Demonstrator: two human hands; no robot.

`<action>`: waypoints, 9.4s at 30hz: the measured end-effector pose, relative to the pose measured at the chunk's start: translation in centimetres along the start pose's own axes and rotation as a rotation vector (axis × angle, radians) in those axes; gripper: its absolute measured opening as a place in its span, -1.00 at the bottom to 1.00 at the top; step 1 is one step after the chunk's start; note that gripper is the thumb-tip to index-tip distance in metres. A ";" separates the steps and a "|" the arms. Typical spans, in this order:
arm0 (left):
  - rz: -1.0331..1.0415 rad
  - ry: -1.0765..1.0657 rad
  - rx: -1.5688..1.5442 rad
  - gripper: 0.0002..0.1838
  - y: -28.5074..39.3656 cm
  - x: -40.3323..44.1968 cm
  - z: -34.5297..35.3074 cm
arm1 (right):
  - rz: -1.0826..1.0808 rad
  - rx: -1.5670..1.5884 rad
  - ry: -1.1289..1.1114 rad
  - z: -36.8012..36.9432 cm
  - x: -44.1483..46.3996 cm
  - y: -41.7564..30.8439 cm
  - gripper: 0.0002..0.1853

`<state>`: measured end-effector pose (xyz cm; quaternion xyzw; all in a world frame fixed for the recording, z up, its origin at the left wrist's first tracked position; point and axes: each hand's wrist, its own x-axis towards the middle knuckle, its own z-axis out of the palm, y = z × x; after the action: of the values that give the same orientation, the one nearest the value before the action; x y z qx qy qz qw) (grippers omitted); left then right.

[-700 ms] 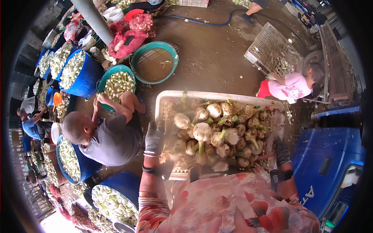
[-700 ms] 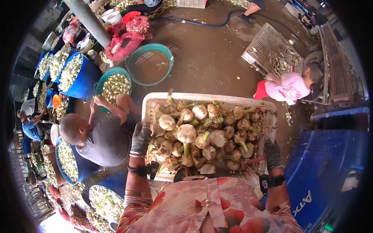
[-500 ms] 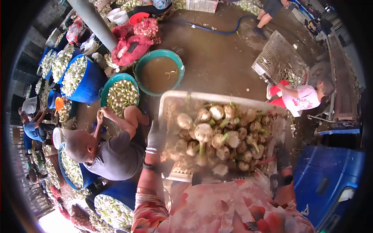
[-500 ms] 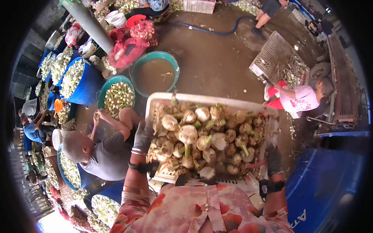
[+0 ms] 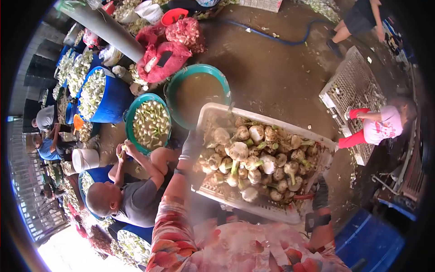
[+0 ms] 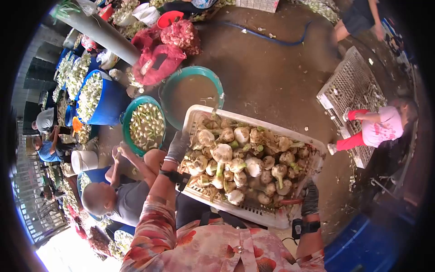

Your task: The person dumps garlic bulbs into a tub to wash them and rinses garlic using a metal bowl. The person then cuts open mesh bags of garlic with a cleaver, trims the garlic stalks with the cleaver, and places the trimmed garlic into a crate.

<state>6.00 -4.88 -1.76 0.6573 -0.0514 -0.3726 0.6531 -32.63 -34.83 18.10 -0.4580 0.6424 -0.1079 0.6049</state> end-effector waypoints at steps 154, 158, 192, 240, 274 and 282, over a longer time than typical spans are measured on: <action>-0.117 0.854 -0.733 -0.73 25.5 3.5 19.4 | -0.695 -1.047 -0.544 29.6 12.8 -43.8 -0.68; -0.167 0.727 -0.918 -0.66 23.8 5.2 20.7 | -0.751 -1.161 -0.430 28.7 15.7 -44.6 -0.63; -0.043 0.333 -0.408 -0.72 33.9 6.4 27.3 | -1.391 -1.347 -0.037 17.0 17.7 -51.8 -0.59; 0.519 0.445 0.059 -0.43 24.0 22.0 42.9 | -0.447 -1.035 0.055 -2.8 55.7 -48.6 -0.63; -0.063 0.629 1.447 -0.40 -0.1 41.7 6.6 | -1.481 -1.152 -0.752 58.2 42.1 -12.7 -0.63; -0.009 0.446 1.382 -0.36 2.5 40.3 4.9 | -1.340 -1.775 -0.778 61.2 41.4 -15.7 -0.72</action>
<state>33.20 -31.63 -15.88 0.9803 -0.1379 -0.1150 0.0821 34.49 -47.94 -14.08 -0.9667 -0.1044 0.2277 0.0519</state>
